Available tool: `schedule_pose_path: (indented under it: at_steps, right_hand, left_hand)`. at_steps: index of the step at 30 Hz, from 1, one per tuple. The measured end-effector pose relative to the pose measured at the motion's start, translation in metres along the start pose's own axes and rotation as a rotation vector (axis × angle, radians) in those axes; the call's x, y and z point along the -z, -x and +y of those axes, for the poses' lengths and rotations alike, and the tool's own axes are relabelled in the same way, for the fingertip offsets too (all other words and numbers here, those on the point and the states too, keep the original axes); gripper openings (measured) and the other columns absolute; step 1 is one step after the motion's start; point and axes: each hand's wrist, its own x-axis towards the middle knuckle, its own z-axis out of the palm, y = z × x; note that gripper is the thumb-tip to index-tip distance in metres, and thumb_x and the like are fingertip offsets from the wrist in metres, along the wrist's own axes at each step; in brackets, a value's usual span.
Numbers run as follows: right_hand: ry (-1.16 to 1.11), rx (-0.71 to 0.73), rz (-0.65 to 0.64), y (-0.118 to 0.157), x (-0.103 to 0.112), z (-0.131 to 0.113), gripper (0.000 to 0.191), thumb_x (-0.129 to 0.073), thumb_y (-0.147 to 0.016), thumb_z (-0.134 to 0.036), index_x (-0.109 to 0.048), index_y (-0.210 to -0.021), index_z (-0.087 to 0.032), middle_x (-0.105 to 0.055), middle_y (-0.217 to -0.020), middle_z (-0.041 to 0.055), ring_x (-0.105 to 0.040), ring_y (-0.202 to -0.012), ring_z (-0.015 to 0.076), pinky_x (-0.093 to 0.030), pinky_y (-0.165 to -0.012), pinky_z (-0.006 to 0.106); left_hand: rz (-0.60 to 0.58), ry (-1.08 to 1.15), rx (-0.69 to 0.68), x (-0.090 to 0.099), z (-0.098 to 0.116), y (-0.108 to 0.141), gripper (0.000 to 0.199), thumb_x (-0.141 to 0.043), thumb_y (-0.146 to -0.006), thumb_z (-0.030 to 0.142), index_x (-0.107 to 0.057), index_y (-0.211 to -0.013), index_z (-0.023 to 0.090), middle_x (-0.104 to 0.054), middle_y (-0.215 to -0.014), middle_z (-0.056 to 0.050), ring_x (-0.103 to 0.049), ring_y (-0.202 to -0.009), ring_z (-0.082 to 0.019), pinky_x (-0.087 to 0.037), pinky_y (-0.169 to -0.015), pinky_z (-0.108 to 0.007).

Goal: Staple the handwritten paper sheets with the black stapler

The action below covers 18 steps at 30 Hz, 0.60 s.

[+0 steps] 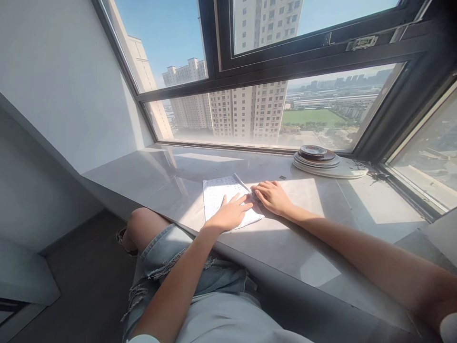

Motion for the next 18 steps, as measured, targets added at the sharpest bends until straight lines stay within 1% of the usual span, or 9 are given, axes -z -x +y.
schedule_pose_path:
  at_steps: [3, 7, 10, 13, 18]
  right_hand:
    - [0.0, -0.004, 0.005, -0.0002, 0.0005, -0.0007, 0.045, -0.03, -0.114, -0.038, -0.073, -0.119, -0.024, -0.074, -0.1, 0.0081, -0.059, -0.093, 0.0244, -0.032, -0.085, 0.039]
    - [0.003, 0.0, 0.006, -0.0003, 0.0015, -0.0025, 0.046, -0.029, -0.115, -0.038, -0.072, -0.118, -0.024, -0.074, -0.099, 0.0075, -0.059, -0.092, 0.024, -0.032, -0.085, 0.04]
    - [0.01, 0.003, 0.011, 0.0, 0.0009, -0.0026, 0.044, -0.03, -0.115, -0.037, -0.072, -0.118, -0.024, -0.074, -0.1, 0.0071, -0.058, -0.091, 0.0235, -0.031, -0.085, 0.04]
    - [0.04, 0.018, 0.003, 0.0003, -0.0005, -0.0016, 0.041, -0.033, -0.114, -0.035, -0.072, -0.116, -0.024, -0.074, -0.099, 0.0069, -0.057, -0.091, 0.0235, -0.031, -0.084, 0.04]
    - [0.122, 0.052, -0.019, 0.0, -0.0001, -0.0044, 0.035, -0.037, -0.111, -0.028, -0.072, -0.11, -0.023, -0.072, -0.097, 0.0079, -0.056, -0.091, 0.0244, -0.029, -0.082, 0.039]
  left_hand:
    - [0.001, -0.004, 0.001, 0.0003, 0.0008, 0.0001, 0.06, -0.031, -0.107, 0.022, -0.045, -0.163, 0.039, -0.027, -0.179, 0.001, -0.015, -0.167, -0.031, -0.007, -0.131, -0.074]
    - [0.009, -0.009, -0.004, 0.0001, 0.001, 0.0001, 0.059, -0.03, -0.107, 0.022, -0.047, -0.162, 0.036, -0.028, -0.178, -0.001, -0.016, -0.167, -0.032, -0.008, -0.131, -0.075]
    - [0.024, -0.008, -0.015, -0.0002, 0.0007, 0.0004, 0.058, -0.03, -0.106, 0.022, -0.05, -0.159, 0.037, -0.031, -0.177, 0.0, -0.018, -0.166, -0.03, -0.006, -0.133, -0.071]
    - [0.033, -0.014, -0.017, -0.0007, 0.0005, 0.0004, 0.058, -0.031, -0.106, 0.021, -0.052, -0.157, 0.036, -0.032, -0.177, 0.0, -0.021, -0.166, -0.03, -0.006, -0.133, -0.07]
    - [0.033, -0.008, -0.015, -0.0018, 0.0009, -0.0009, 0.06, -0.032, -0.105, 0.02, -0.049, -0.159, 0.038, -0.033, -0.176, 0.0, -0.02, -0.166, -0.031, -0.008, -0.131, -0.073]
